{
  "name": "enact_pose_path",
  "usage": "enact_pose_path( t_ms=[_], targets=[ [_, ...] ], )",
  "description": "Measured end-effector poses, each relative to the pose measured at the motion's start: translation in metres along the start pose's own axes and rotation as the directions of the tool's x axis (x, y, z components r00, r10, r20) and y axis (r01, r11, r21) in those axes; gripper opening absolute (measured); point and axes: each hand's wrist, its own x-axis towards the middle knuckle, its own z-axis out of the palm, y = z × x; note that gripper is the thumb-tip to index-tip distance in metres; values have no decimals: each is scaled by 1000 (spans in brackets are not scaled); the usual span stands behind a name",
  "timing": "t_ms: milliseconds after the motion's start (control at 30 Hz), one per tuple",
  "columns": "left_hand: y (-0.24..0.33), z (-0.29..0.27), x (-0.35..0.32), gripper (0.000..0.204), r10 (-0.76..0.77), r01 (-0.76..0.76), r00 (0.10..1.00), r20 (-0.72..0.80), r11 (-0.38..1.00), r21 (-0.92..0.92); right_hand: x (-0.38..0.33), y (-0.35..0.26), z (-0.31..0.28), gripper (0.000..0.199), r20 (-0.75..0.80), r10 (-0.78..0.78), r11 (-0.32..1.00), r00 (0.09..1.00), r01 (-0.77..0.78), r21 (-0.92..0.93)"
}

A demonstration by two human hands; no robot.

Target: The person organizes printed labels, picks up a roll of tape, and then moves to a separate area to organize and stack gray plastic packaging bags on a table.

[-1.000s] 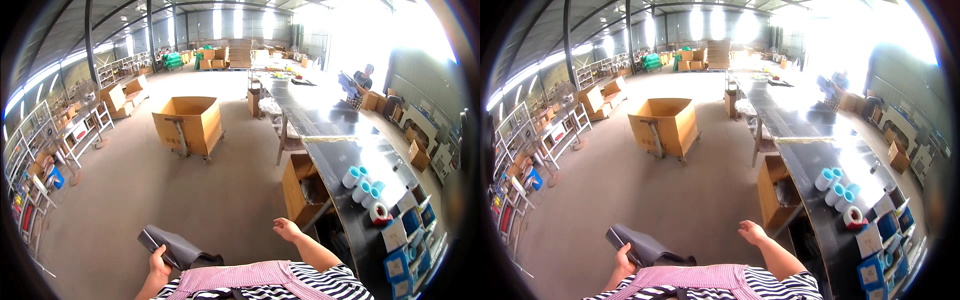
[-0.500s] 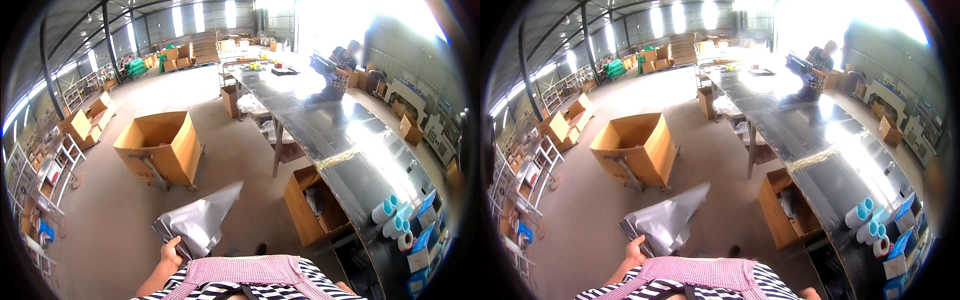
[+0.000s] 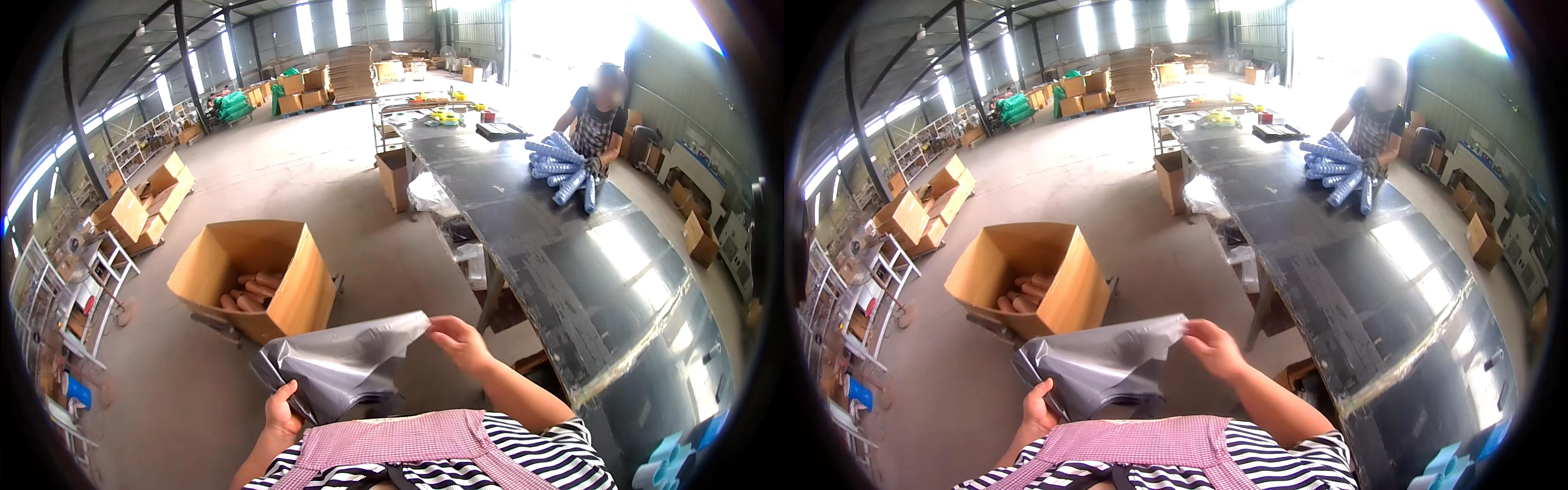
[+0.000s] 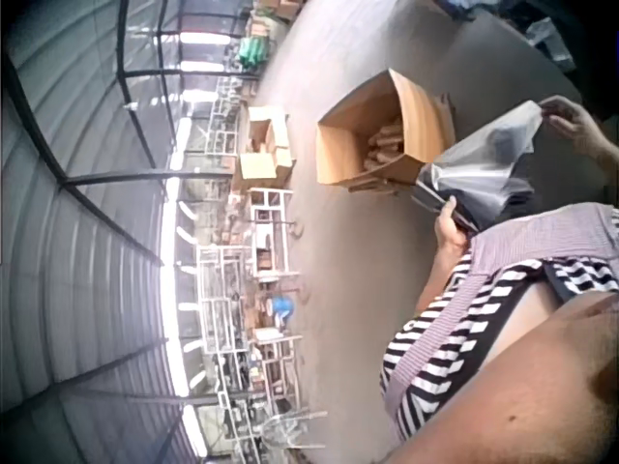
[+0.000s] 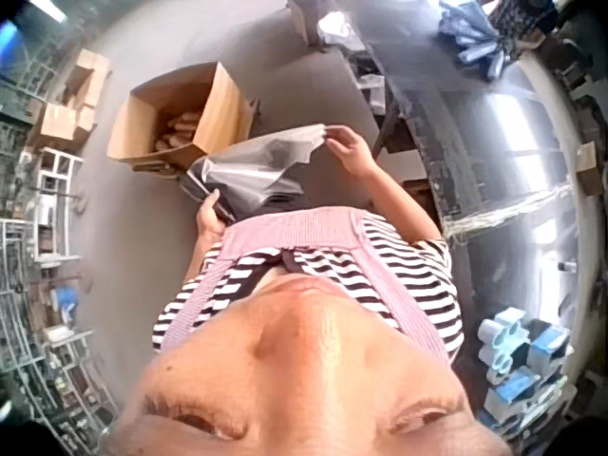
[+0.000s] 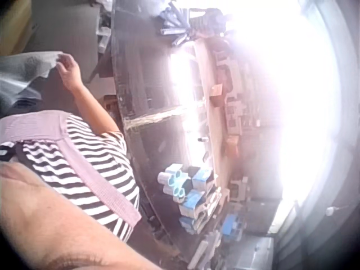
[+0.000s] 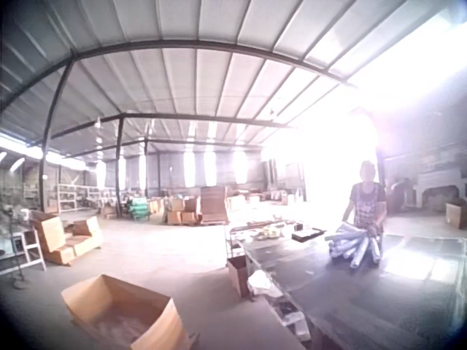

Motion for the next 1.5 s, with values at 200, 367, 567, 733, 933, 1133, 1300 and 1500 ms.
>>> enact_pose_path(
  t_ms=[200,367,567,733,933,1133,1300,1500],
  targets=[
    [57,122,166,37,-221,212,963,155,975,72,176,-11,63,44,550,0,987,835,-87,133],
    [103,233,313,41,-265,142,891,368,934,328,302,31,39,67,342,326,929,881,-366,58],
    [116,378,436,30,-424,-498,581,695,490,715,437,39,-20,82,148,660,393,737,-506,768],
    [147,515,497,27,-629,-958,146,764,101,267,538,117,-82,83,43,447,204,893,-148,968],
    [207,663,573,41,-850,-992,60,523,-109,-64,678,133,-174,74,-32,468,193,883,-67,979],
    [287,783,638,39,-861,-941,-67,504,-113,-319,813,123,-269,65,-201,451,284,869,74,956],
    [283,860,755,34,-813,-851,-150,562,-183,-492,927,126,-354,58,-425,376,365,823,290,885],
    [245,956,920,25,-771,-690,-300,561,-231,-686,1071,124,-484,49,-719,276,457,638,571,682]
  ],
)
